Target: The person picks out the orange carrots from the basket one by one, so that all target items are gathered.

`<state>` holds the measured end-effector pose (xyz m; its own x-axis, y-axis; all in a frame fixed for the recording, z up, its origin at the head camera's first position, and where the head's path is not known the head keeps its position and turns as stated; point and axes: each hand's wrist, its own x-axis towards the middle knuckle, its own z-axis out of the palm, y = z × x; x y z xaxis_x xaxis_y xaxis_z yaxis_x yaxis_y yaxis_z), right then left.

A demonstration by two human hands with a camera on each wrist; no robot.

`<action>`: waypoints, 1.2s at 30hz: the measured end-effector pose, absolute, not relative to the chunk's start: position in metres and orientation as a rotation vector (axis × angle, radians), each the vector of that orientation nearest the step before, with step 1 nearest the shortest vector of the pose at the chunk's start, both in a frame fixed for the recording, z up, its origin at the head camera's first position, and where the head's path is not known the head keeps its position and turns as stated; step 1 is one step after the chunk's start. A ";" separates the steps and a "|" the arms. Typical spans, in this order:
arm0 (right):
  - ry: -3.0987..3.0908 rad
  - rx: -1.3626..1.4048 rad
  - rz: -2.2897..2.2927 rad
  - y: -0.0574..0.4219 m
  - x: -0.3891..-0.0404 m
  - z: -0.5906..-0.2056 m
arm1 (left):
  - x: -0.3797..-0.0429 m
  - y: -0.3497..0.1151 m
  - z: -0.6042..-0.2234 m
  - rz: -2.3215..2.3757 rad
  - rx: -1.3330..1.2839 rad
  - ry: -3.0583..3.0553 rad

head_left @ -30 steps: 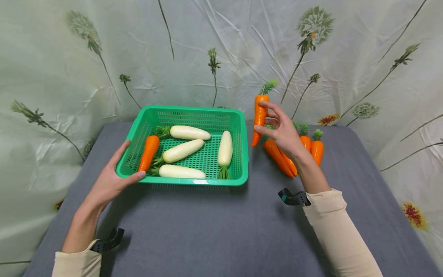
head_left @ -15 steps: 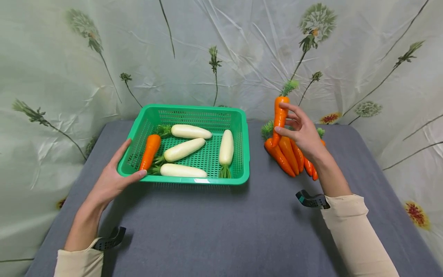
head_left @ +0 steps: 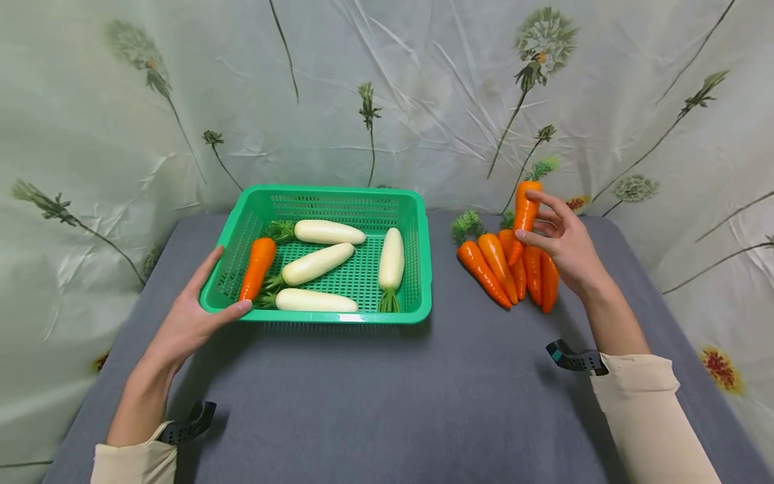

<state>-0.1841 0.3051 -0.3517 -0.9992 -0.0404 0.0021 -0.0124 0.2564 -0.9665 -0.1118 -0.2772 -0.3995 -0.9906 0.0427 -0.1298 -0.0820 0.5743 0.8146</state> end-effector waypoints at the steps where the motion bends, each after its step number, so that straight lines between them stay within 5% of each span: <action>1: 2.476 -0.033 -1.899 0.309 -0.183 -0.353 | -0.112 -0.277 -0.400 1.393 -0.032 2.662; 36: 2.273 0.225 -2.012 0.396 -0.163 -0.417 | -0.114 -0.278 -0.401 1.411 -0.033 2.651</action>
<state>-0.1630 0.3957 -0.4166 -0.9844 0.0456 -0.1699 0.1741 0.1173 -0.9777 -0.1135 -0.2784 -0.4015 -0.9903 0.0452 -0.1315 -0.0838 0.5603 0.8240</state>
